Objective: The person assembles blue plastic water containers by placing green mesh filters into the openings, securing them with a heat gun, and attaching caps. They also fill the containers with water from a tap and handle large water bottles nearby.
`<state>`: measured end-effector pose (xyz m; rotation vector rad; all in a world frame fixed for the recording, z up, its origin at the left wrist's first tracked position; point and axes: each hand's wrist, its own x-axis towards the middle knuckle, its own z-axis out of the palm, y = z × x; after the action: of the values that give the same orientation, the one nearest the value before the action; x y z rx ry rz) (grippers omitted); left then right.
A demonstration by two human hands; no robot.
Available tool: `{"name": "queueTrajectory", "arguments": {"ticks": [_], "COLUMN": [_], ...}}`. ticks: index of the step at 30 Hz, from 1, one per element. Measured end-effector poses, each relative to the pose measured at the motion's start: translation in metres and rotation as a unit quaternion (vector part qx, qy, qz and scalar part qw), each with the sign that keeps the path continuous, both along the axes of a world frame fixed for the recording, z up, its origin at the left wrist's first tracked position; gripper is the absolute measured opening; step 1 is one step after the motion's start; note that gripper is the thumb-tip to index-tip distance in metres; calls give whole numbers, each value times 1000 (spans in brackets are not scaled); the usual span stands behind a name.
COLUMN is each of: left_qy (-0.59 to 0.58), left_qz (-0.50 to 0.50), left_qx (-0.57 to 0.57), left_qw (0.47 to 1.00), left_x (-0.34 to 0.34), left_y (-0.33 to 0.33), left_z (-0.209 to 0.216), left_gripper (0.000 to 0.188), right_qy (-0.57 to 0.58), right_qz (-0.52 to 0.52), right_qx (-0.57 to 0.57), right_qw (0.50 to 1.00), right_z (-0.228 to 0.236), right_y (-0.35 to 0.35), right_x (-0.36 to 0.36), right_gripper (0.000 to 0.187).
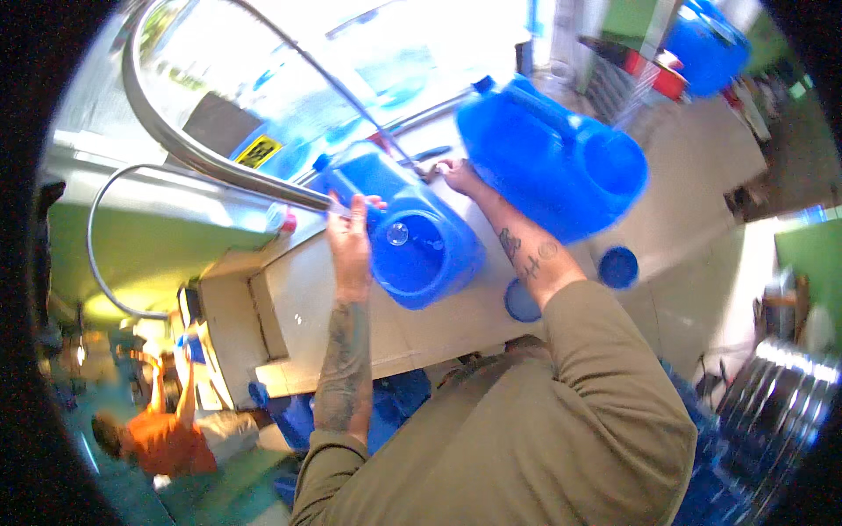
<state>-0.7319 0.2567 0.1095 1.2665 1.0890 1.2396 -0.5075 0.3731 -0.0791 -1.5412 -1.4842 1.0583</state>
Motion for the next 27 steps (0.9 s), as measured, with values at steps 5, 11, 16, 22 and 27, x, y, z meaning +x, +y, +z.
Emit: {"name": "queueTrajectory", "arguments": {"ticks": [5,11,16,22,27], "left_qy": [74,20,54,48,100], "left_qz": [130,-107,-369,-508,-533], "left_qx": [178,159,64,71,67], "left_qw": [973,981,926,857,837], "left_x": [-40,13,73,128,165], "left_y": [-19,-157,-261,-309,-361], "left_z": [11,22,29,36,33], "left_gripper": [52,48,43,40,37], "right_qy": [2,-136,-205,-342,-436], "right_qz": [-100,-477,-723,-841,-854], "right_qx": [-64,-229,-34,59,20], "right_qw": [993,838,658,416,283], "right_z": [-13,9,59,187,296], "right_y": [-245,-627,-821,-996,-1130], "right_x": [89,159,157,224,339], "right_gripper": [39,42,42,55,90]}}
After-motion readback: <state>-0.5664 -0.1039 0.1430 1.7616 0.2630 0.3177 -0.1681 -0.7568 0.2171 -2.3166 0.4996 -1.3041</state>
